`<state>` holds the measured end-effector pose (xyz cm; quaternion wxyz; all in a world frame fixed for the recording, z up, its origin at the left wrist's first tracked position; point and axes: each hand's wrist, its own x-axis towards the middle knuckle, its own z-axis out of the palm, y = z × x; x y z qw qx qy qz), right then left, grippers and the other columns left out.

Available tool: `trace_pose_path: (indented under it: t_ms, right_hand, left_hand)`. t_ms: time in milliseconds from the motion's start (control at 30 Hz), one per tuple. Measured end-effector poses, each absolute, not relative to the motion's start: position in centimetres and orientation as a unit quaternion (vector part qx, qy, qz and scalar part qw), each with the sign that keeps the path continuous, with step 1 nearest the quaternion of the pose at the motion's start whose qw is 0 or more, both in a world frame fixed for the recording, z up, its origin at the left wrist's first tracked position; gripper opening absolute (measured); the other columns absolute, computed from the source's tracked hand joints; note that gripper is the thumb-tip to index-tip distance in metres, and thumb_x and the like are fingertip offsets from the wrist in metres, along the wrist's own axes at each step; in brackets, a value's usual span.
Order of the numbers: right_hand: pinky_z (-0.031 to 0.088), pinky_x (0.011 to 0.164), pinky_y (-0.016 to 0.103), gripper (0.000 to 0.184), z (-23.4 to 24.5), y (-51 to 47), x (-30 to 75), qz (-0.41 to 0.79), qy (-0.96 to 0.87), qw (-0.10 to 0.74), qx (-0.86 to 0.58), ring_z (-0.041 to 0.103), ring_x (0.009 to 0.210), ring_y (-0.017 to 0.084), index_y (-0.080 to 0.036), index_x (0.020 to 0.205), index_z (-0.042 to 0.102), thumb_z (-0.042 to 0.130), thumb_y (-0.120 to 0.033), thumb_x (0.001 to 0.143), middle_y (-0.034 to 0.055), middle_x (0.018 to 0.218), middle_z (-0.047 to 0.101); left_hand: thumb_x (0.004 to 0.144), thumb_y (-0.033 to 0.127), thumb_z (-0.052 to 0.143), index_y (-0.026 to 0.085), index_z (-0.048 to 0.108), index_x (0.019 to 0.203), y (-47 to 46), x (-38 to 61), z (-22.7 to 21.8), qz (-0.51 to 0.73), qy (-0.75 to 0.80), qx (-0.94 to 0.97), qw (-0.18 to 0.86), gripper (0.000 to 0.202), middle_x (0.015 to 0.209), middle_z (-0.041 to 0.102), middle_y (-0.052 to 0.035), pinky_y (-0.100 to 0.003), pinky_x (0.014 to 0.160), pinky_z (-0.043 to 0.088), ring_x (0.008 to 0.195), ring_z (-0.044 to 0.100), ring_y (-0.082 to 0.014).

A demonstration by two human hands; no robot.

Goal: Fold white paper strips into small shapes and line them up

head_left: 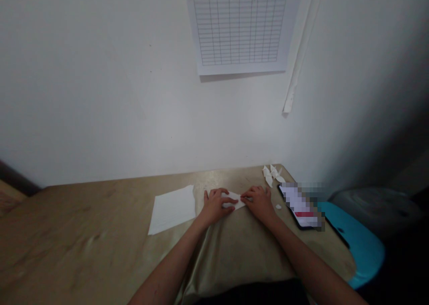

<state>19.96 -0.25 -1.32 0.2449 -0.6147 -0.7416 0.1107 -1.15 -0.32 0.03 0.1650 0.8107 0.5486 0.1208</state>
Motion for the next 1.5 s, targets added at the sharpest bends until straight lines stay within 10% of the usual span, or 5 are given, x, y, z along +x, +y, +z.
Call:
trace_pose_path:
  t_ms: [1500]
  right_hand:
    - [0.016, 0.109, 0.054, 0.017, -2.2, 0.5, 19.7, 0.129, -0.722, 0.257, -0.63, 0.054, 0.109, 0.025, -0.027, 0.094, 0.071, 0.061, -0.039, 0.09, 0.0029, 0.1, 0.069]
  left_hand:
    - [0.083, 0.051, 0.072, 0.039, 0.079, 0.089, -0.4, 0.7, -0.3, 0.181, 0.601, 0.767, 0.131, 0.014, 0.122, 0.062, 0.0006, -0.071, 0.115, 0.01, 0.124, 0.048, -0.03]
